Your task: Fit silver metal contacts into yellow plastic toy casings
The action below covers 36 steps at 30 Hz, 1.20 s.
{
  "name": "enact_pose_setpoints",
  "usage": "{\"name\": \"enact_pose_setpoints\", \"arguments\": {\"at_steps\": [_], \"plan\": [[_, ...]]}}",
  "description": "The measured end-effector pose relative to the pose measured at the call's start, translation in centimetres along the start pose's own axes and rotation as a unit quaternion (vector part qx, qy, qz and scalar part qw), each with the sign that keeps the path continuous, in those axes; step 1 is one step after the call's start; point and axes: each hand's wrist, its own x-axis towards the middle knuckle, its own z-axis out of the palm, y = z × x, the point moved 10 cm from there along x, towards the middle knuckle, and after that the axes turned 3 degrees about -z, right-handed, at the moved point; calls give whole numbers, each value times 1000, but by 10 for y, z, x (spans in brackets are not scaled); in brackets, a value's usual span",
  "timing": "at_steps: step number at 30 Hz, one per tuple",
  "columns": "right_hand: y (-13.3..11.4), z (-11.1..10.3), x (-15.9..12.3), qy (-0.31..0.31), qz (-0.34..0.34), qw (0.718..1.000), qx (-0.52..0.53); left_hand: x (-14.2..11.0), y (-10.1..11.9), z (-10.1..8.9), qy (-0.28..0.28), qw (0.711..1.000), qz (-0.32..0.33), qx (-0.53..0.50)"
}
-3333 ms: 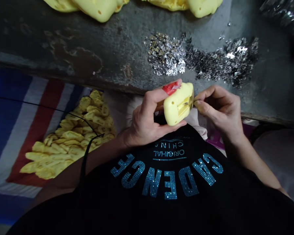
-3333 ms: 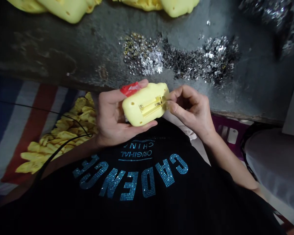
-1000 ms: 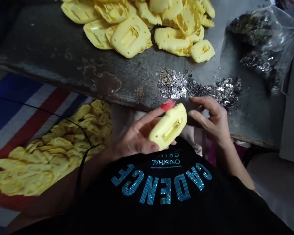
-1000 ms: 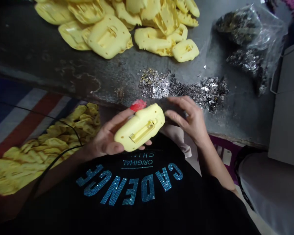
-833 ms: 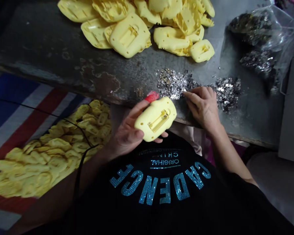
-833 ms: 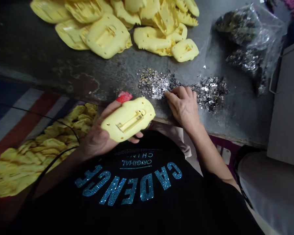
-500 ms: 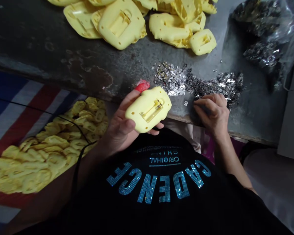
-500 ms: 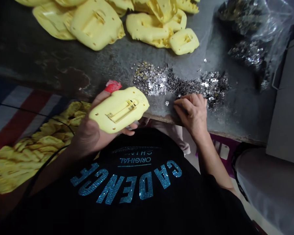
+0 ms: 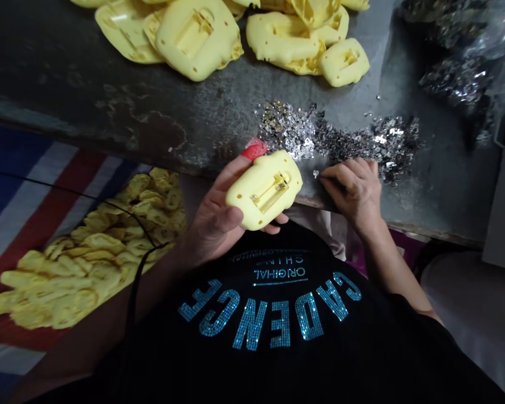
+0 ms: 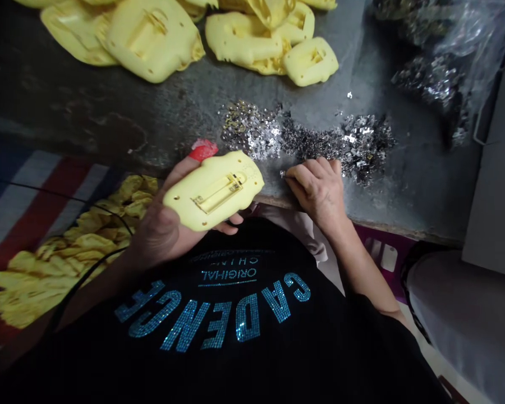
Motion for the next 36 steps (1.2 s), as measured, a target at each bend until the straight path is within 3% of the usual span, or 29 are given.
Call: {"name": "enact_pose_setpoints", "arguments": {"at_steps": [7,12,15,23,31,36], "plan": [[14,-26,-41,24,6,999,30,4,-5,8,-27,1000,-6,3],[34,-34,-56,40,124,989,72,6,-5,11,-23,999,-5,43],[30,-26,-51,17,140,985,97,6,-3,14,-35,999,4,34],[14,-24,-48,-18,105,988,112,2,-5,12,-31,999,-11,28],[-13,-19,-47,-10,-2,999,-38,4,-6,17,-38,999,-15,18],[-11,-23,-48,-3,-18,999,-37,1,-8,19,-46,999,-22,11]]}}
